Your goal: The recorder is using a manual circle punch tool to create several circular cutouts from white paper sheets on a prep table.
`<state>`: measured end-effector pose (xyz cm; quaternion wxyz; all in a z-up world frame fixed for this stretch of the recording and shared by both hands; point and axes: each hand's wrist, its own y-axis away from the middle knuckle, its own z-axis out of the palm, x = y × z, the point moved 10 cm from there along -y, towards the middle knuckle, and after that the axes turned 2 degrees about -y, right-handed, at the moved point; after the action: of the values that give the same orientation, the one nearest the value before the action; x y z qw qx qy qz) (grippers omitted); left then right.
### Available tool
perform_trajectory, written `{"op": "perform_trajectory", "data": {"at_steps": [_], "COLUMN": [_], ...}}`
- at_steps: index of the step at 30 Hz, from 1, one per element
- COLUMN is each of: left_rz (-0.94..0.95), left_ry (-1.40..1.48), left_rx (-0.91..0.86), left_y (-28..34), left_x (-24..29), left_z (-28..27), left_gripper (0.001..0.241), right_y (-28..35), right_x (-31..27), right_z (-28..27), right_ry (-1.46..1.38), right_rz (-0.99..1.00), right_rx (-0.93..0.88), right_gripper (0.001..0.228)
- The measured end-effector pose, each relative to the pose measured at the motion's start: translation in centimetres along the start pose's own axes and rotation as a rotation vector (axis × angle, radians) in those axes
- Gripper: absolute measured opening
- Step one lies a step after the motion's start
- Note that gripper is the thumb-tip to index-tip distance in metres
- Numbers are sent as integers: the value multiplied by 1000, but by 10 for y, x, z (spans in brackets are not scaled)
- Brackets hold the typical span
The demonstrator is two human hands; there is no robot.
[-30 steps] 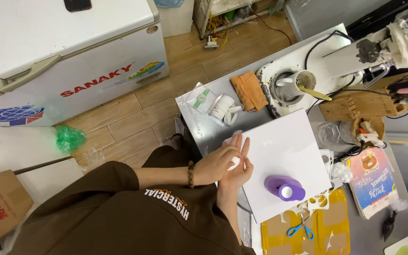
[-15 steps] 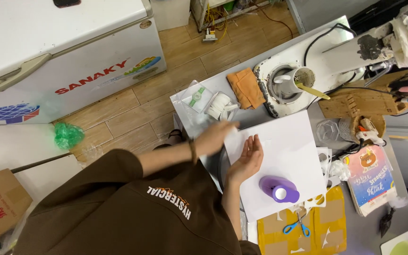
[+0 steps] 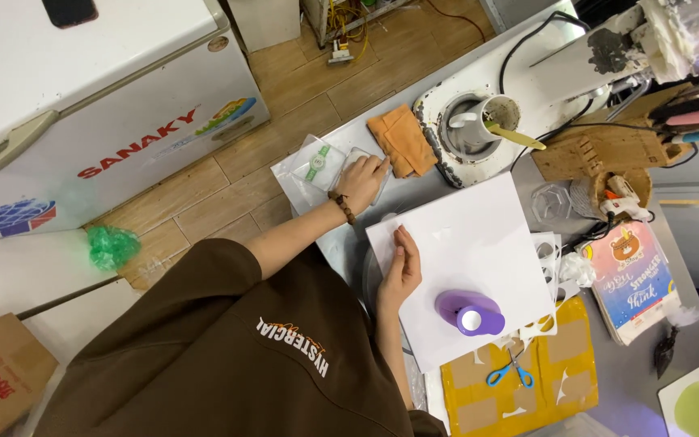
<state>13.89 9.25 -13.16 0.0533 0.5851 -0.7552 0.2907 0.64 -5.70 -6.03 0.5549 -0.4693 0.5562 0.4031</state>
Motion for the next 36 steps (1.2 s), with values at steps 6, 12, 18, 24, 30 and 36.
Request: {"op": "perform_trajectory", "data": {"at_steps": [6, 12, 18, 24, 30, 36], "left_rz": [42, 247, 178, 246, 95, 193], "left_ry": [9, -139, 27, -3, 229, 310], "left_rx": [-121, -195, -329, -460, -200, -224], "left_y": [-2, 41, 32, 31, 21, 45], "left_x": [13, 10, 8, 4, -5, 38], "left_z": [-12, 39, 29, 22, -58, -89], "left_gripper": [52, 70, 77, 85, 86, 81], "right_y": [-2, -2, -3, -3, 29, 49], "right_x": [1, 2, 4, -4, -97, -163], "right_z": [2, 4, 7, 7, -7, -126], "right_ry": [18, 60, 42, 94, 487, 1070], "right_rz": [6, -11, -23, -42, -407, -477], "right_rx": [-7, -39, -59, -31, -68, 280], "right_gripper": [27, 27, 26, 25, 20, 77]}}
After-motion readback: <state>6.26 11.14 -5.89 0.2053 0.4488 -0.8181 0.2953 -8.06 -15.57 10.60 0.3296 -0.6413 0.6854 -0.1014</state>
